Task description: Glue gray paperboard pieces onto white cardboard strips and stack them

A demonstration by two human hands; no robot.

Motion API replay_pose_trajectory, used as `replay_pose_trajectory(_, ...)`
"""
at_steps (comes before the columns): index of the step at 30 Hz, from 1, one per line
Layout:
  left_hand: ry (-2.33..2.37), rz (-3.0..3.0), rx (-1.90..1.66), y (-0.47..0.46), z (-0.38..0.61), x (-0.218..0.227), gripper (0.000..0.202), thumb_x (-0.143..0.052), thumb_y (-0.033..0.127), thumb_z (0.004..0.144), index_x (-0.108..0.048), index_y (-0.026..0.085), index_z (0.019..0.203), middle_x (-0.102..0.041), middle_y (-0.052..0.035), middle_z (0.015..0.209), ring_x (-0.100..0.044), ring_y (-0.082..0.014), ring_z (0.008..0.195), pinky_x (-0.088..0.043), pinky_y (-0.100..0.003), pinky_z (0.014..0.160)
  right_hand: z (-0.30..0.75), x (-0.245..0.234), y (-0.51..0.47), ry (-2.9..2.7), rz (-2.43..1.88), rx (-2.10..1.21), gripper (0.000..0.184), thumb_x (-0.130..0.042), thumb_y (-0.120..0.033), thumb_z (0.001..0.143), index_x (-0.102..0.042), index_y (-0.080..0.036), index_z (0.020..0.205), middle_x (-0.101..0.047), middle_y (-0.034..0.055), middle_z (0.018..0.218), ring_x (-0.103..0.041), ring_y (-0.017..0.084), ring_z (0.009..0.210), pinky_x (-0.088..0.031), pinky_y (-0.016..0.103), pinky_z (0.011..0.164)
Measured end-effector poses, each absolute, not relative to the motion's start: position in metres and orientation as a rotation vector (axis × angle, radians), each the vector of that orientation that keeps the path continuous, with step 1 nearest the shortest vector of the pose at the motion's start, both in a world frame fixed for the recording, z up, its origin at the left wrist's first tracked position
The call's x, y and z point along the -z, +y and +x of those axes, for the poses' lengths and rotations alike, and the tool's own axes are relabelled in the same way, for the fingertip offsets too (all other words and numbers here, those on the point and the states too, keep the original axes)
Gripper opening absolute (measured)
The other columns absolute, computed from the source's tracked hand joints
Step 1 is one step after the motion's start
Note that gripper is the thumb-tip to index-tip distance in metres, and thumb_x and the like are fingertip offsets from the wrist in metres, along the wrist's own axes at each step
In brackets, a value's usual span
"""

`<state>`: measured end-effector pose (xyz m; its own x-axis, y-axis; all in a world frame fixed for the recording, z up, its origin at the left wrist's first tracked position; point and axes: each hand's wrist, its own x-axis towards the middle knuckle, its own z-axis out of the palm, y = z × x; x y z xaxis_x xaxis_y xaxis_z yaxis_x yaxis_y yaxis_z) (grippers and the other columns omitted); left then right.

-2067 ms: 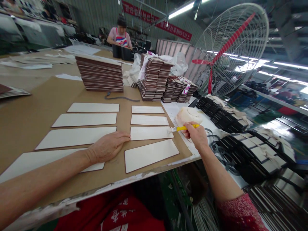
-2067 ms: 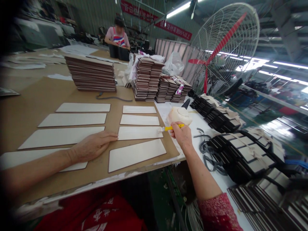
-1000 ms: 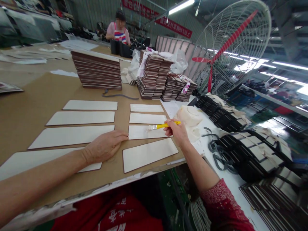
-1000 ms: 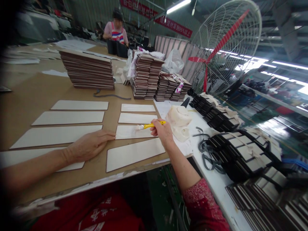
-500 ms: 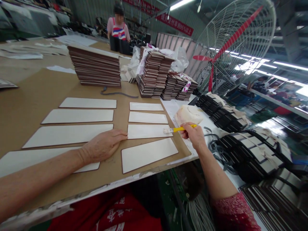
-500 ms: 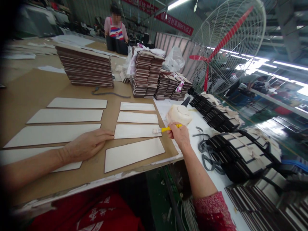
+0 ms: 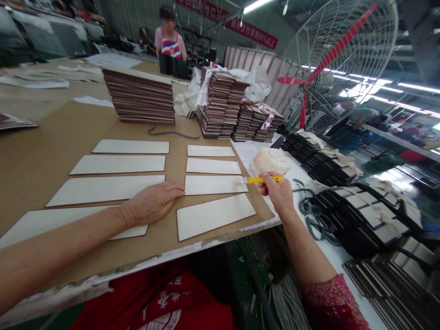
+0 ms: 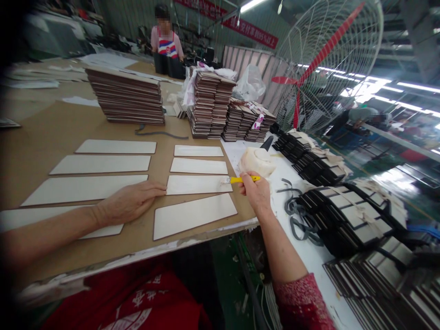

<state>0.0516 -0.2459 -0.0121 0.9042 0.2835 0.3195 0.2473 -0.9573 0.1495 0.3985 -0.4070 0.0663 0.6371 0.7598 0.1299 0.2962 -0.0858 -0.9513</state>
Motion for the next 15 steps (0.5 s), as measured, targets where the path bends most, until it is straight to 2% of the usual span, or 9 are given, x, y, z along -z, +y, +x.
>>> replay_pose_trajectory(5, 0.415, 3.032, -0.498, -0.264, 0.051, -0.023, 0.041, -0.043, 0.006, 0.09, -0.067, 0.015, 0.121, -0.067, -0.0122, 0.127, -0.061, -0.0271, 0.116, -0.049, -0.045, 0.106, 0.378, -0.083, -0.427, -0.85, -1.491, -0.587, 0.026, -0.068, -0.042, 0.082, -0.072, -0.016, 0.085, -0.068, -0.0001, 0.06, -0.053, 0.009, 0.042, -0.041, 0.019, 0.043)
replay_pose_trajectory(8, 0.452, 3.009, -0.487, -0.306, 0.039, -0.041, 0.039, -0.045, 0.008, 0.091, -0.066, 0.018, 0.122, -0.067, -0.0108, 0.12, -0.063, -0.0262, 0.107, -0.053, -0.043, 0.097, 0.359, -0.084, -0.439, -0.832, -1.426, -0.71, 0.025, -0.068, -0.042, 0.082, -0.071, -0.017, 0.083, -0.067, 0.0002, 0.06, -0.052, 0.009, 0.041, -0.038, 0.019, 0.041)
replay_pose_trajectory(11, 0.426, 2.996, -0.445, -0.354, 0.027, -0.039, 0.036, -0.045, 0.014, 0.096, -0.064, 0.021, 0.126, -0.067, -0.0097, 0.12, -0.063, -0.0244, 0.106, -0.053, -0.04, 0.095, 0.341, -0.076, -0.444, -0.828, -1.393, -0.82, 0.027, -0.068, -0.043, 0.084, -0.071, -0.017, 0.082, -0.068, 0.0011, 0.061, -0.053, 0.009, 0.041, -0.038, 0.019, 0.041)
replay_pose_trajectory(15, 0.552, 2.979, -0.505, -0.385, 0.026, -0.019, 0.034, -0.045, 0.015, 0.099, -0.065, 0.018, 0.126, -0.067, -0.0117, 0.119, -0.061, -0.0263, 0.107, -0.053, -0.043, 0.094, 0.321, -0.064, -0.436, -0.871, -1.34, -0.926, 0.027, -0.068, -0.044, 0.086, -0.072, -0.017, 0.083, -0.069, 0.0012, 0.061, -0.054, 0.008, 0.041, -0.038, 0.017, 0.041)
